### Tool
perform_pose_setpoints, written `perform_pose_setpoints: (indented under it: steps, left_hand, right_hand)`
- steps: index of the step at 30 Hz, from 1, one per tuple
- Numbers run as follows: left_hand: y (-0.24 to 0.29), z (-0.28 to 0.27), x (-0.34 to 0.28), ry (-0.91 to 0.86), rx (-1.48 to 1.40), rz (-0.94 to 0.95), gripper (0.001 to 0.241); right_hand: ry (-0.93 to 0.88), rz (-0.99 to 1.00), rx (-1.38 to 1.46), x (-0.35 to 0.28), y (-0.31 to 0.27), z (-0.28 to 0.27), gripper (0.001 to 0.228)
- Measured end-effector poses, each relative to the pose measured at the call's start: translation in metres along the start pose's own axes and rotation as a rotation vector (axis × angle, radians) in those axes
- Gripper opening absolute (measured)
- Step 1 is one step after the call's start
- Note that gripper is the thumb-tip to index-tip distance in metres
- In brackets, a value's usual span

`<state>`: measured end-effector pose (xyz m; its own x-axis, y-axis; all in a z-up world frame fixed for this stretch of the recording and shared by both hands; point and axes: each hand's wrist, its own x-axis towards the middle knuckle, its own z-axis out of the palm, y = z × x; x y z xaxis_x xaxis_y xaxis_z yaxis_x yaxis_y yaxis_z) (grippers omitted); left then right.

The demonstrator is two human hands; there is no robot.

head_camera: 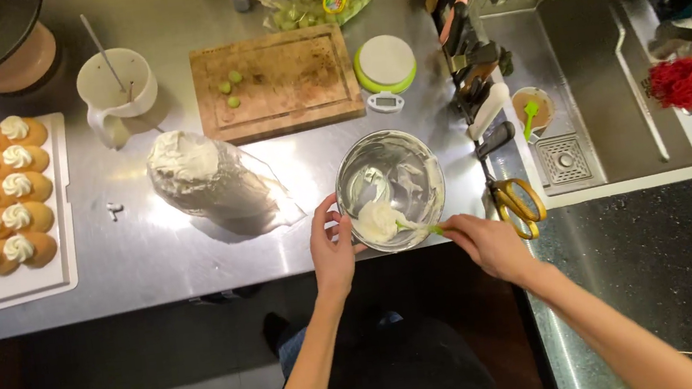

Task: Piping swirls of cream onto the tops of small round pastries.

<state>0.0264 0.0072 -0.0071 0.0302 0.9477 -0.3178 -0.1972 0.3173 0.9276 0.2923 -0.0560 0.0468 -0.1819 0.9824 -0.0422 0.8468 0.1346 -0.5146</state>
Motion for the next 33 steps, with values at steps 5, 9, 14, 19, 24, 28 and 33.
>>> perform_pose_setpoints:
  steps: [5,9,14,19,24,28,33]
  left_hand:
    - [-0.010,-0.001,-0.004,0.062,-0.170,-0.030,0.043]
    - [-0.008,-0.012,-0.001,0.139,-0.262,-0.213,0.040]
    - [-0.010,-0.040,0.015,0.084,-0.428,-0.247,0.043]
    - [-0.032,-0.107,0.030,0.036,-0.549,-0.303,0.052]
    - [-0.020,-0.219,0.071,0.485,-0.452,-0.055,0.046]
    - [0.011,-0.280,0.132,0.278,-0.606,-0.115,0.049]
    - [-0.017,-0.313,0.186,0.027,-0.679,-0.168,0.042]
  right_hand:
    - [-0.033,0.228,0.240,-0.015,-0.017,0.016,0.024]
    - [0.005,0.380,0.528,-0.024,-0.013,0.049,0.023]
    - [0.068,0.414,0.785,-0.018,-0.036,0.073,0.024]
    - [0.295,0.270,0.899,0.053,-0.124,0.089,0.024]
    - [0.462,0.016,0.889,0.155,-0.190,0.154,0.032]
    - [0.527,0.076,0.783,0.179,-0.217,0.179,0.030]
    - [0.802,0.011,-0.017,0.155,-0.214,0.169,0.037]
